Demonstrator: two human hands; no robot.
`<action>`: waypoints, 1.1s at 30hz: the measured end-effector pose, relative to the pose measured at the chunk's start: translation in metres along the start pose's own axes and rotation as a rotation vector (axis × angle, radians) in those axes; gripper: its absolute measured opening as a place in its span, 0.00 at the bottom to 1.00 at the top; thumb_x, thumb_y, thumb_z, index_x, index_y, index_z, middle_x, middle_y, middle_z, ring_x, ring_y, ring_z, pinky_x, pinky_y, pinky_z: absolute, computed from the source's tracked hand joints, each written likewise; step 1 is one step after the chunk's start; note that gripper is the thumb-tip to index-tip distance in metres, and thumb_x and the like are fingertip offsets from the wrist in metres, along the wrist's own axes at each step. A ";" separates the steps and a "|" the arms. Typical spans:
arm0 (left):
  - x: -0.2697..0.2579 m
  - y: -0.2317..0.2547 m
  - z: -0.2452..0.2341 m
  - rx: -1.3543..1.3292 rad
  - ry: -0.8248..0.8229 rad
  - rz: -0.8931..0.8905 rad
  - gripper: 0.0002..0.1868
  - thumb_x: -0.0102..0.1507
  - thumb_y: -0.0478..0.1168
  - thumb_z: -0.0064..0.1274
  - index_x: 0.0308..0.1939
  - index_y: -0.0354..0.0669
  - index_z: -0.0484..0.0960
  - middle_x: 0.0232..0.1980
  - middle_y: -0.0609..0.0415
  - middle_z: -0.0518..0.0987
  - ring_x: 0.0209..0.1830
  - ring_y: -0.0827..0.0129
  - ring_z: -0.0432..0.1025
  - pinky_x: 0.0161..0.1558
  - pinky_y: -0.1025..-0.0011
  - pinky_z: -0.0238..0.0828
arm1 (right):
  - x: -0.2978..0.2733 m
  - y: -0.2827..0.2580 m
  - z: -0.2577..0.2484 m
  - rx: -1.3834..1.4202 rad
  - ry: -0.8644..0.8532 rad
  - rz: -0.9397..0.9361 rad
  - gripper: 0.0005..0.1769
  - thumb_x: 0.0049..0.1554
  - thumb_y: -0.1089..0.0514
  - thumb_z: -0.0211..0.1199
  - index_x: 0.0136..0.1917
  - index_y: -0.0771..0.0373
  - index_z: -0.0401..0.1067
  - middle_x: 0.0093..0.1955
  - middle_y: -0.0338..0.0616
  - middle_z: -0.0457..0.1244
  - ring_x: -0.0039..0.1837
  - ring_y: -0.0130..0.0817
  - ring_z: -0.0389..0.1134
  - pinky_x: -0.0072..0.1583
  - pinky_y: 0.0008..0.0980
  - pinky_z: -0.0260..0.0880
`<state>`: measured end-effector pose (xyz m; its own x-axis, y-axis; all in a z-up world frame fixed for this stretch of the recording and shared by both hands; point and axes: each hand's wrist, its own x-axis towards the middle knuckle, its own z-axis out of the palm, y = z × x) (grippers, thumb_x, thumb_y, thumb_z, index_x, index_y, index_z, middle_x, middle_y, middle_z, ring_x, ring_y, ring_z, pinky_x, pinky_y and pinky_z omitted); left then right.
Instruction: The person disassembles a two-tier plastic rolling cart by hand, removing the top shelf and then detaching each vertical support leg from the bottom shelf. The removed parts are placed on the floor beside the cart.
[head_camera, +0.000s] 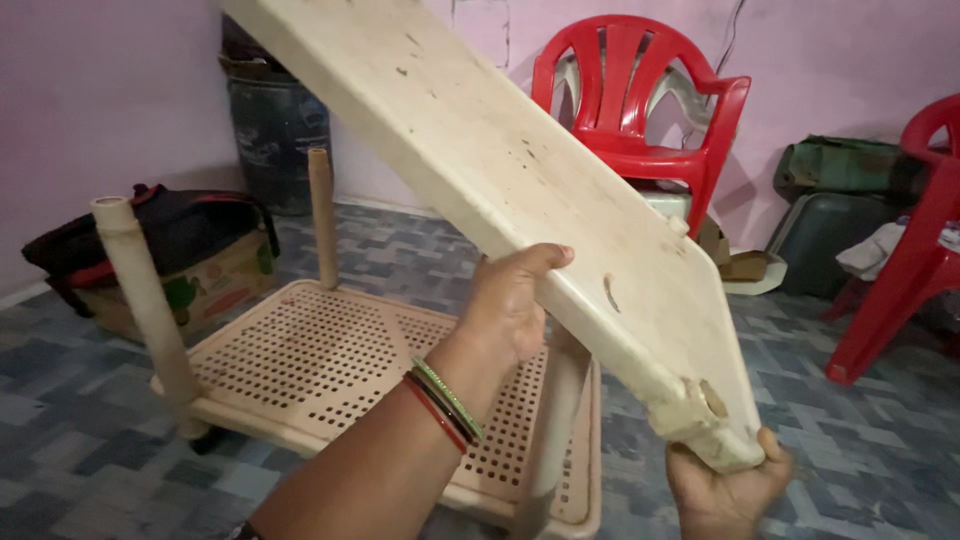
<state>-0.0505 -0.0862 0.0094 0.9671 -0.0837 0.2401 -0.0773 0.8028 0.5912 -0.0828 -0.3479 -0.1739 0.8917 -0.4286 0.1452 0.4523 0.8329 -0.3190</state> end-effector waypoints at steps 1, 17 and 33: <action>-0.002 -0.003 0.002 0.018 0.011 -0.008 0.34 0.49 0.25 0.59 0.60 0.32 0.72 0.54 0.45 0.79 0.57 0.55 0.73 0.62 0.57 0.69 | 0.003 0.000 -0.008 -0.004 -0.004 -0.001 0.51 0.46 0.41 0.60 0.78 0.66 0.59 0.75 0.53 0.61 0.77 0.49 0.62 0.77 0.53 0.58; -0.010 -0.059 0.032 0.135 -0.030 0.039 0.26 0.50 0.24 0.58 0.54 0.24 0.76 0.48 0.41 0.82 0.44 0.52 0.80 0.46 0.59 0.80 | 0.031 -0.012 -0.097 0.187 0.014 0.032 0.42 0.52 0.40 0.58 0.73 0.67 0.66 0.68 0.51 0.66 0.68 0.46 0.69 0.69 0.48 0.68; -0.010 -0.125 0.061 0.494 -0.176 0.262 0.23 0.51 0.29 0.62 0.50 0.29 0.81 0.44 0.46 0.84 0.42 0.62 0.80 0.44 0.68 0.78 | 0.031 -0.023 -0.144 0.223 0.091 0.064 0.21 0.64 0.50 0.51 0.62 0.61 0.76 0.59 0.43 0.71 0.60 0.39 0.73 0.59 0.40 0.75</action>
<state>-0.0649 -0.2215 -0.0201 0.8489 -0.0498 0.5263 -0.4534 0.4435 0.7732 -0.0676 -0.4308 -0.2974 0.9182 -0.3936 0.0433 0.3960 0.9118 -0.1084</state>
